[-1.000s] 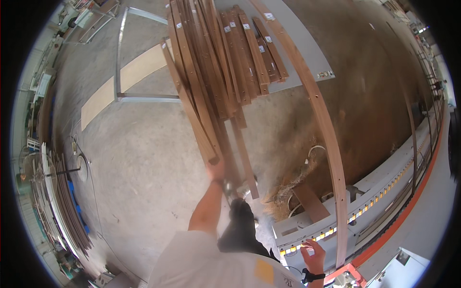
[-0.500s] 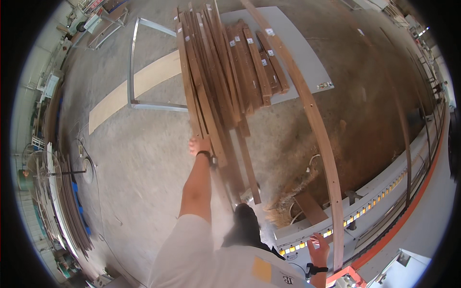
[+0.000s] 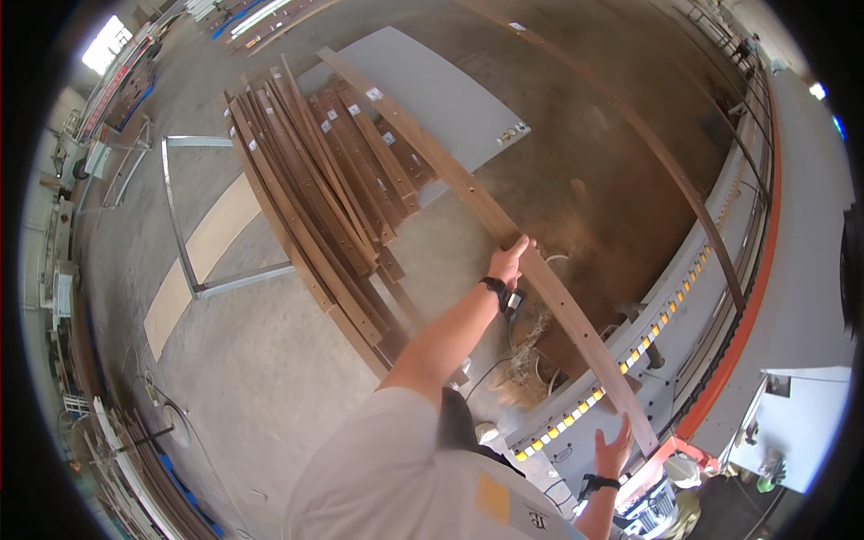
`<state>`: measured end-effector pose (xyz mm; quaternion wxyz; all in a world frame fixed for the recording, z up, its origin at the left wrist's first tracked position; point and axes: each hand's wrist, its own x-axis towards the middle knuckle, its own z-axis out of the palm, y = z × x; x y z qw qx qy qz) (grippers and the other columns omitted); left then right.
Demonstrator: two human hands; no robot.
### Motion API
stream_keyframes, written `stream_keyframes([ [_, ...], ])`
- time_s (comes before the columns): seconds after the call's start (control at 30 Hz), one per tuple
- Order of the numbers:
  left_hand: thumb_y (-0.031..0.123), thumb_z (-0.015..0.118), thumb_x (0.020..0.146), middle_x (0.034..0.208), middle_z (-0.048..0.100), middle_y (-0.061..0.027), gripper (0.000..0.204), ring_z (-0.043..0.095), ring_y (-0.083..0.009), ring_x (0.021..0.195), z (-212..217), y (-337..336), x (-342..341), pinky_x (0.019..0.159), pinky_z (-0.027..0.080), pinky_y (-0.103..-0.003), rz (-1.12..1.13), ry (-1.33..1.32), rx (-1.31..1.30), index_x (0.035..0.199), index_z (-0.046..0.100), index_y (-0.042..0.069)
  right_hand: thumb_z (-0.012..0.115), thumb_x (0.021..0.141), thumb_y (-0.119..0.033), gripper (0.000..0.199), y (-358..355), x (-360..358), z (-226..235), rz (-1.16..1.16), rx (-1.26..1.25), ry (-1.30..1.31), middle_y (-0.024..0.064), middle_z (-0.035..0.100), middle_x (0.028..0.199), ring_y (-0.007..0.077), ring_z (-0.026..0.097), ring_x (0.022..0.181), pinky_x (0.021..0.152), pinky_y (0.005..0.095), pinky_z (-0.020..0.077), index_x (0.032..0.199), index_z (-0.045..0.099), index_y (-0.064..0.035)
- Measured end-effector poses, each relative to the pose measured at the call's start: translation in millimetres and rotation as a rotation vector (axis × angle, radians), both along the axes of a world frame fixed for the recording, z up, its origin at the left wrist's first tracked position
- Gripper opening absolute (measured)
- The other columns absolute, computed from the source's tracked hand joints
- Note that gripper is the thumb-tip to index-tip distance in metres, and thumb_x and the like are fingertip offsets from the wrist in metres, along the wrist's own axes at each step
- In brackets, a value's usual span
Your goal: Feeding long wooden boards into an industrial edge-banding machine.
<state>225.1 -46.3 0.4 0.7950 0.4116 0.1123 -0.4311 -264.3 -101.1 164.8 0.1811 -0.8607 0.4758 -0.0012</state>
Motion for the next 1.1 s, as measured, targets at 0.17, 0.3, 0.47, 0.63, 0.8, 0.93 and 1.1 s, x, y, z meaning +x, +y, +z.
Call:
stream_keyframes([
  [0.17, 0.031, 0.07, 0.096, 0.114, 0.07, -0.01, 0.036, 0.068, -0.023, 0.099, 38.9, 33.7, 11.3, 0.085, 0.057, -0.042, 0.112, -0.09, -0.056, 0.117, 0.06, 0.004, 0.085, 0.065, -0.017, 0.102, -27.8, -46.8, -25.7, -0.075, -0.131, 0.216, 0.0189, 0.036, 0.157, 0.037, 0.036, 0.144, 0.119, 0.0451, 0.033, 0.151, 0.033, -0.0009],
  [0.3, 0.025, 0.069, 0.097, 0.103, 0.071, -0.0116, 0.03, 0.07, -0.0225, 0.085, 64.5, 119.7, 48.6, 0.073, 0.058, -0.039, 0.178, -0.183, -0.071, 0.114, 0.056, 0.005, 0.095, 0.051, -0.026, 0.087, -13.9, -88.6, -28.9, 0.056, 0.236, 0.38, 0.0204, 0.067, 0.119, 0.0378, 0.063, 0.113, 0.097, 0.0471, 0.0513, 0.127, 0.058, -0.0072],
  [0.47, 0.025, 0.066, 0.099, 0.096, 0.073, -0.0122, 0.025, 0.07, -0.0225, 0.08, 56.9, 226.9, 97.6, 0.071, 0.059, -0.039, 0.323, -0.232, 0.107, 0.108, 0.064, 0.002, 0.093, 0.048, -0.041, 0.071, 61.0, -119.6, -8.2, 0.074, 0.197, 0.406, 0.0141, 0.072, 0.094, 0.0357, 0.07, 0.09, 0.079, 0.0462, 0.0551, 0.106, 0.066, -0.0101],
  [0.63, 0.027, 0.06, 0.101, 0.093, 0.073, -0.0083, 0.029, 0.069, -0.022, 0.082, 21.7, 290.5, 123.4, 0.069, 0.058, -0.039, 0.465, -0.093, 0.255, 0.109, 0.068, 0.001, 0.091, 0.051, -0.041, 0.066, 94.2, -72.9, 27.1, 0.065, 0.287, 0.263, 0.0137, 0.069, 0.09, 0.0346, 0.068, 0.082, 0.073, 0.0437, 0.0551, 0.102, 0.066, -0.0075],
  [0.8, 0.034, 0.055, 0.103, 0.091, 0.072, -0.0074, 0.037, 0.067, -0.0222, 0.081, -14.2, 298.1, 52.4, 0.069, 0.056, -0.038, 0.414, -0.085, 0.175, 0.109, 0.069, 0.0, 0.087, 0.062, -0.04, 0.063, 114.5, 27.2, 33.5, 0.172, 0.327, 0.315, 0.0164, 0.071, 0.096, 0.0374, 0.069, 0.092, 0.08, 0.0452, 0.0556, 0.11, 0.064, -0.0069],
  [0.93, 0.035, 0.06, 0.1, 0.094, 0.07, -0.0102, 0.033, 0.069, -0.0227, 0.086, -1.1, 270.5, -80.7, 0.074, 0.056, -0.04, 0.204, -0.171, 0.286, 0.108, 0.066, 0.003, 0.078, 0.075, -0.029, 0.07, 137.5, 103.1, 0.6, 0.529, 0.402, 0.073, 0.0179, 0.064, 0.123, 0.0346, 0.067, 0.105, 0.088, 0.0432, 0.0548, 0.136, 0.05, -0.0079],
  [1.1, 0.047, 0.058, 0.099, 0.098, 0.07, -0.0119, 0.051, 0.068, -0.0243, 0.088, -2.0, 257.6, -194.8, 0.077, 0.055, -0.038, 0.254, 0.154, 0.3, 0.115, 0.061, -0.001, 0.076, 0.078, -0.009, 0.073, 144.0, 161.8, -16.9, 0.73, 0.599, -0.2, 0.0137, 0.059, 0.136, 0.0244, 0.069, 0.105, 0.09, 0.038, 0.0559, 0.144, 0.045, -0.0076],
])
